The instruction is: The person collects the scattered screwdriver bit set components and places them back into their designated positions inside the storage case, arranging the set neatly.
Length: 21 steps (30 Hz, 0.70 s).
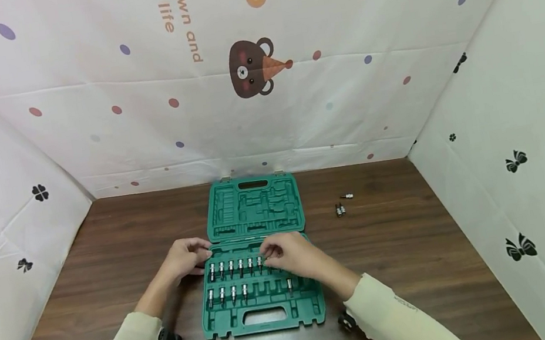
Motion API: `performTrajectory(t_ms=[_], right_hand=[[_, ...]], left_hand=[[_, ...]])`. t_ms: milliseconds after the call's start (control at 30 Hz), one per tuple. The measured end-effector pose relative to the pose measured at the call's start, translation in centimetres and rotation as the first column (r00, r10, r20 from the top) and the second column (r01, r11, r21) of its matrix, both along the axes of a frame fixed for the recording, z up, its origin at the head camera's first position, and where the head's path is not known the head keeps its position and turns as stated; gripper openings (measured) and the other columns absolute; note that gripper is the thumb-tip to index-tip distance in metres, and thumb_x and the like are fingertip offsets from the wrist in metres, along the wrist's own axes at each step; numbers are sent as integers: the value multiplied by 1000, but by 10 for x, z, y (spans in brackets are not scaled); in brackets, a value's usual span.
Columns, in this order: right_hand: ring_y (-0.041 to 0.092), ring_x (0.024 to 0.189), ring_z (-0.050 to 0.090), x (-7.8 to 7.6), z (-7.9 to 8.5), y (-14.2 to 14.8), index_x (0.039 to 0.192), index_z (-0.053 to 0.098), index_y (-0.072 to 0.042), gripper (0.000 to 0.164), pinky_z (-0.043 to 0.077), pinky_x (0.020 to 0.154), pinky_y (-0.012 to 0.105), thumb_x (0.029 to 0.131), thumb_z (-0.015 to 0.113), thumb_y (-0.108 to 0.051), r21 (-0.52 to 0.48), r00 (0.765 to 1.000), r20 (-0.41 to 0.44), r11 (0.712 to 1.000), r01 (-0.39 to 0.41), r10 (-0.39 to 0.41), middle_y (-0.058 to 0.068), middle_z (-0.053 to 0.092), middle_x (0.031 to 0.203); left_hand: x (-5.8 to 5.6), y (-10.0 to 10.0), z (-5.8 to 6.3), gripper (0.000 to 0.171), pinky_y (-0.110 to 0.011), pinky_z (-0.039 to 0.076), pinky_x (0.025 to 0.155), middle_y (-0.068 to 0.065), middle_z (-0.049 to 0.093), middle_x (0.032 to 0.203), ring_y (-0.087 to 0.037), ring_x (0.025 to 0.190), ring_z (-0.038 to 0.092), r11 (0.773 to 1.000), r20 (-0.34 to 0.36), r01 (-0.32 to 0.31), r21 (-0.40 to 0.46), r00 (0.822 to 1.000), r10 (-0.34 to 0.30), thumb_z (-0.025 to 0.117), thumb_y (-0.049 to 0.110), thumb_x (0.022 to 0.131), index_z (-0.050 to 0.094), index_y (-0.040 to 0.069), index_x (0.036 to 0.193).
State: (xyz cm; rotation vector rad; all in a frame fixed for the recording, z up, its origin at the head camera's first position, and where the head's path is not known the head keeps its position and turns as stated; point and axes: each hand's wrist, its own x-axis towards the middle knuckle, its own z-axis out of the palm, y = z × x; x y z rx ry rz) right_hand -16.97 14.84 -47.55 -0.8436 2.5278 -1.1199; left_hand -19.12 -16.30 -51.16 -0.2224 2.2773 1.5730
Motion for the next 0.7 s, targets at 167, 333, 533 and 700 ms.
performTrajectory(t_ms=[167, 333, 533, 700], right_hand=[[12, 94, 67, -4, 3, 23, 118, 72, -8, 21, 59, 81, 26, 98, 73, -12, -43, 996, 26, 995, 89, -88, 6, 73, 110], [15, 99, 69, -11, 2, 50, 122, 71, -8, 25, 60, 85, 28, 98, 74, -15, -87, 983, -16, 980, 178, -180, 8, 73, 115], [20, 103, 70, -17, 0, 75, 122, 71, -12, 25, 60, 87, 33, 98, 74, -17, -135, 950, -48, 944, 301, -310, 10, 73, 118], [21, 103, 69, -24, -8, 93, 123, 70, -13, 27, 59, 88, 31, 97, 75, -18, -159, 920, -85, 917, 366, -382, 11, 72, 117]], left_hand=[[0, 0, 0, 23, -40, 65, 72, -19, 70, 115, -26, 98, 69, 1000, -5, -8, -3, 1000, 8, 64, 5, 101, 71, 1, 123], [-1, 2, 0, 23, -39, 65, 72, -18, 71, 115, -25, 98, 69, 1000, -14, -13, -5, 1000, 13, 64, 5, 101, 71, 1, 123], [-1, 2, 0, 23, -39, 65, 72, -17, 70, 115, -25, 98, 69, 1000, -3, -12, -4, 1000, 12, 64, 4, 101, 71, 1, 124], [-1, 1, 0, 23, -39, 65, 72, -18, 69, 114, -25, 98, 69, 1000, -4, -12, -1, 1000, 12, 64, 4, 101, 71, 0, 123]])
